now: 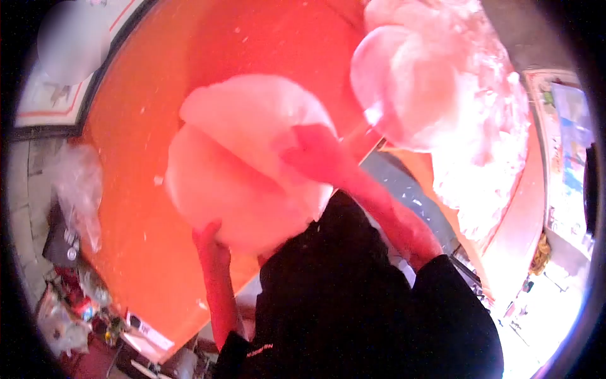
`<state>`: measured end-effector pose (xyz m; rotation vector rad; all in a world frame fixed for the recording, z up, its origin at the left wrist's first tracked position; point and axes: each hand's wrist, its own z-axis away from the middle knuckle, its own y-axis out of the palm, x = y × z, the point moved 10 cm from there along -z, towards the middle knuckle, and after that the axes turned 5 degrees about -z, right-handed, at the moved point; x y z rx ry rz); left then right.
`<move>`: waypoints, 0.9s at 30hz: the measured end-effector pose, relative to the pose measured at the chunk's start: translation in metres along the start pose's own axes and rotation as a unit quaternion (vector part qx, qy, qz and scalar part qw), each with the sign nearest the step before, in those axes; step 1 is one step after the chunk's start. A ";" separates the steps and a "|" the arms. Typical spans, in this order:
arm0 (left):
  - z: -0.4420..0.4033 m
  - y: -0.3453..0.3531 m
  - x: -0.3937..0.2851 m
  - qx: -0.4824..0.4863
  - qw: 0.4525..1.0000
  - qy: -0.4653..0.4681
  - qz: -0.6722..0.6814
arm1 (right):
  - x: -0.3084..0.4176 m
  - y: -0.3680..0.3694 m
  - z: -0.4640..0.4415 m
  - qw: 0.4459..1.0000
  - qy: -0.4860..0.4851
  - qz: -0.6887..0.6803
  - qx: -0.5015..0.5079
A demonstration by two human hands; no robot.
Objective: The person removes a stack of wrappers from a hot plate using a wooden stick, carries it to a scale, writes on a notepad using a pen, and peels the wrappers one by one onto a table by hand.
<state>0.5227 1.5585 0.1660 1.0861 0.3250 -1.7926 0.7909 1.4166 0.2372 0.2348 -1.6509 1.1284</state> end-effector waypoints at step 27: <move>0.003 0.082 -0.045 0.144 0.978 0.119 -0.088 | -0.028 0.009 -0.005 0.893 0.046 -0.414 0.170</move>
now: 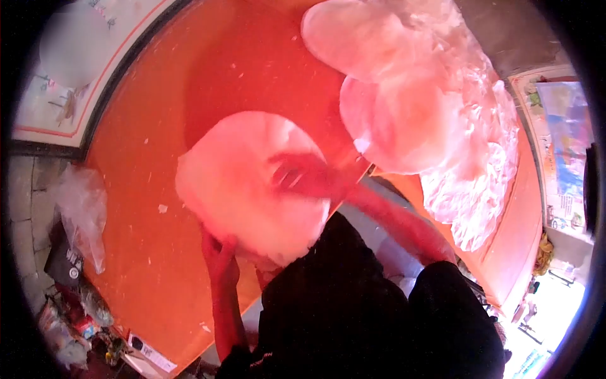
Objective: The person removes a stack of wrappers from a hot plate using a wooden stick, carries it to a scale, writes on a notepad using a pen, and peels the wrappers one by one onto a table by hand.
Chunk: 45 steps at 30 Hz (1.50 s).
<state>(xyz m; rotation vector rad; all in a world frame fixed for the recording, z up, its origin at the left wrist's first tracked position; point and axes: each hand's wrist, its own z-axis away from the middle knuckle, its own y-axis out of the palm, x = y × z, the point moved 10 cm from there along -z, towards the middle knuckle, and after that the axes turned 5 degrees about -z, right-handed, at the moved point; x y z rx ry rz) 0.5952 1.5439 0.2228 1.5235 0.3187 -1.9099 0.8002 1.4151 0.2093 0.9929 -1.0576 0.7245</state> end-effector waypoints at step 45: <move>0.043 -0.159 0.203 -0.079 0.933 -0.192 0.295 | 0.372 -0.407 -0.023 0.976 -0.175 -0.096 -0.086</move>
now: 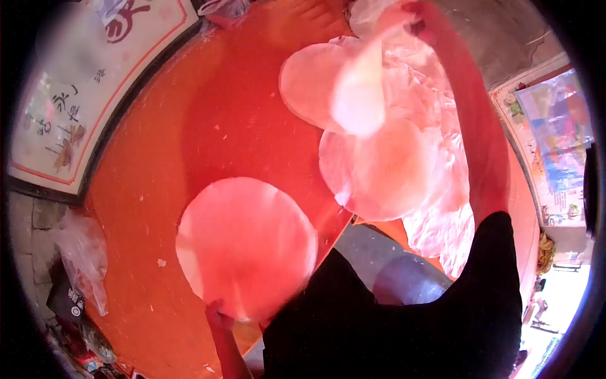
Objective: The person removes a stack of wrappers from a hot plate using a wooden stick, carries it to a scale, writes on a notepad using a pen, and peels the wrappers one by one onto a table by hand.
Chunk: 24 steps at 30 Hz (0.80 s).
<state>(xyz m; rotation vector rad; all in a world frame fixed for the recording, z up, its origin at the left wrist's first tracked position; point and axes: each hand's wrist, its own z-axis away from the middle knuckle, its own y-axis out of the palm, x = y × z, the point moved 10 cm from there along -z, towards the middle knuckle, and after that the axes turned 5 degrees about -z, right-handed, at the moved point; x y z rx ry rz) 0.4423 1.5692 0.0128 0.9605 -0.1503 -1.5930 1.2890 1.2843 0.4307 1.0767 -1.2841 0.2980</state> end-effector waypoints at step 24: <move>0.045 0.236 -0.073 0.033 0.922 0.223 -0.316 | -0.426 0.388 0.235 0.934 0.163 0.283 0.146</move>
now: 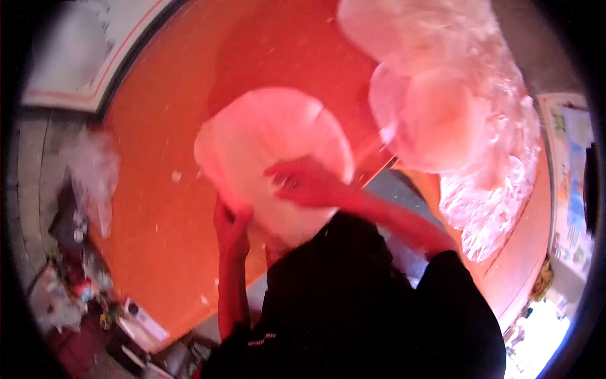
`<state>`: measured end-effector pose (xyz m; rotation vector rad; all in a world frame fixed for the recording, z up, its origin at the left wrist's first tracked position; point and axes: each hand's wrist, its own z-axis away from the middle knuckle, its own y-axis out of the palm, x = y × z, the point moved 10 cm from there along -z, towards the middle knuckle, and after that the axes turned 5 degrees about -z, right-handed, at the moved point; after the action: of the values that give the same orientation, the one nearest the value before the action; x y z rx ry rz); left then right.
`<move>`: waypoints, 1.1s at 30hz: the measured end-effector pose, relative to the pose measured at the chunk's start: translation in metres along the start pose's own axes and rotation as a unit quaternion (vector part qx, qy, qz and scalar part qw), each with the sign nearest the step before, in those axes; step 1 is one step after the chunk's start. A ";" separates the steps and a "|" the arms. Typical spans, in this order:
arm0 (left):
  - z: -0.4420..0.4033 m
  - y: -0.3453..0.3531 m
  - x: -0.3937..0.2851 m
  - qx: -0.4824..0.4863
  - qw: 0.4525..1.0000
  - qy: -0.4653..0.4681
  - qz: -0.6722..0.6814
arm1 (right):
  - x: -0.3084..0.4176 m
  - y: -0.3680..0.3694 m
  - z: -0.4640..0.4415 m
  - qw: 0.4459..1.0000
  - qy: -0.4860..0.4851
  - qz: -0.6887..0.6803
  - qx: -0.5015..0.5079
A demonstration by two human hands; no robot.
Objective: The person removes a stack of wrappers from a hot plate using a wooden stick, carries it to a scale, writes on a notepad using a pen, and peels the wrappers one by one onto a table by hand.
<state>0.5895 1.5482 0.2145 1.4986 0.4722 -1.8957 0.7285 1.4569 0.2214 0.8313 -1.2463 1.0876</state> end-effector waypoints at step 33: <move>0.008 -0.012 0.009 -0.062 0.998 -0.021 0.018 | -0.005 0.023 0.016 0.996 0.068 -0.013 -0.063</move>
<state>0.5743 1.5485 0.2065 1.3759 0.5313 -1.8315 0.7020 1.4476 0.2180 0.6662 -1.1741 1.0160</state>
